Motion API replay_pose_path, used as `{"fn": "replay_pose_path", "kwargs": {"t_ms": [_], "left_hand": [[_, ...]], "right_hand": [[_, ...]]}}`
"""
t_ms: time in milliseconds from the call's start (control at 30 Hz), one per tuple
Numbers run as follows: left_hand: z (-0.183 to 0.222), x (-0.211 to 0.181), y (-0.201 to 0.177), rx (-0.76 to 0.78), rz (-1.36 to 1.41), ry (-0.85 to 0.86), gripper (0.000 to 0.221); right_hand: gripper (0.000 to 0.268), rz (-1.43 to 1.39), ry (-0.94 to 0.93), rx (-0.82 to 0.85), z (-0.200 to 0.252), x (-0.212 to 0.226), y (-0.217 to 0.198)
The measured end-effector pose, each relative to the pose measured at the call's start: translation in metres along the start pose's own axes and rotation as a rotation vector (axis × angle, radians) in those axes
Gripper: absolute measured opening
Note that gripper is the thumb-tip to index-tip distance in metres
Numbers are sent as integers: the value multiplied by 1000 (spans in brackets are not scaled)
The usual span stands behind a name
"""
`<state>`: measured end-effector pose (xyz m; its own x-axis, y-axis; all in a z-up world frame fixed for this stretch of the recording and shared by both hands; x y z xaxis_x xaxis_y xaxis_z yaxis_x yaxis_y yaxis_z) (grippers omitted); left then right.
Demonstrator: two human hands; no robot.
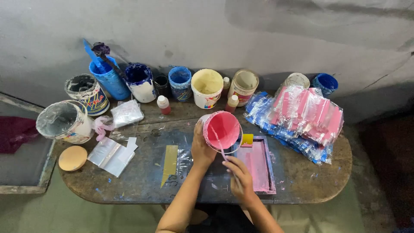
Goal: A person is manually screen printing pink designs onto small plastic bags at a workbench, using a small block to spread ink through a screen.
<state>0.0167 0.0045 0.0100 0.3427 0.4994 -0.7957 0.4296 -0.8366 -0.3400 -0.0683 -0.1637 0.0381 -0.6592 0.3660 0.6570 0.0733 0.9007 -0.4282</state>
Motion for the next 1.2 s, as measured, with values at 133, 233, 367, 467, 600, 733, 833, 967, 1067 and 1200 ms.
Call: {"fn": "replay_pose_path", "kwargs": {"t_ms": [133, 233, 367, 467, 600, 733, 833, 967, 1067, 1200], "left_hand": [[2, 6, 2, 25, 36, 12, 96], [4, 9, 0, 49, 20, 59, 102], [5, 17, -1, 60, 54, 68, 100], [4, 16, -5, 53, 91, 71, 100], [2, 13, -6, 71, 43, 37, 102], [-2, 9, -8, 55, 31, 70, 102], [-2, 6, -8, 59, -14, 95, 105], [0, 8, -4, 82, -48, 88, 108], [2, 11, -2, 83, -65, 85, 108], [2, 12, -2, 92, -50, 32, 107]], "right_hand": [[32, 42, 30, -86, -9, 6, -18], [35, 105, 8, -150, -12, 5, -25], [26, 31, 49, -183, -16, 6, -25], [24, -67, 113, -205, -14, 4, -24], [26, -204, 229, -286, -8, -6, -27], [22, -296, 361, -361, 3, -27, -41], [20, -426, 422, -514, 8, -38, -57], [22, -555, 508, -577, 16, -49, -73], [22, -590, 522, -607, 18, -51, -81], [22, -650, 564, -633, 23, -60, -90]]}}
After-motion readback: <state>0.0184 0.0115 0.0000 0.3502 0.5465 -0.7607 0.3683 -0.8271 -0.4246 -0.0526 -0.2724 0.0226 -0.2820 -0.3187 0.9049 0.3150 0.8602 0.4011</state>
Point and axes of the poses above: each hand's wrist, its own z-axis away from the middle knuckle, its own y-axis out of the palm, x = y × z, the point moved 2 cm from there along -z, towards the middle knuckle, and after that the axes turned 7 degrees about z, right-handed, at the moved point
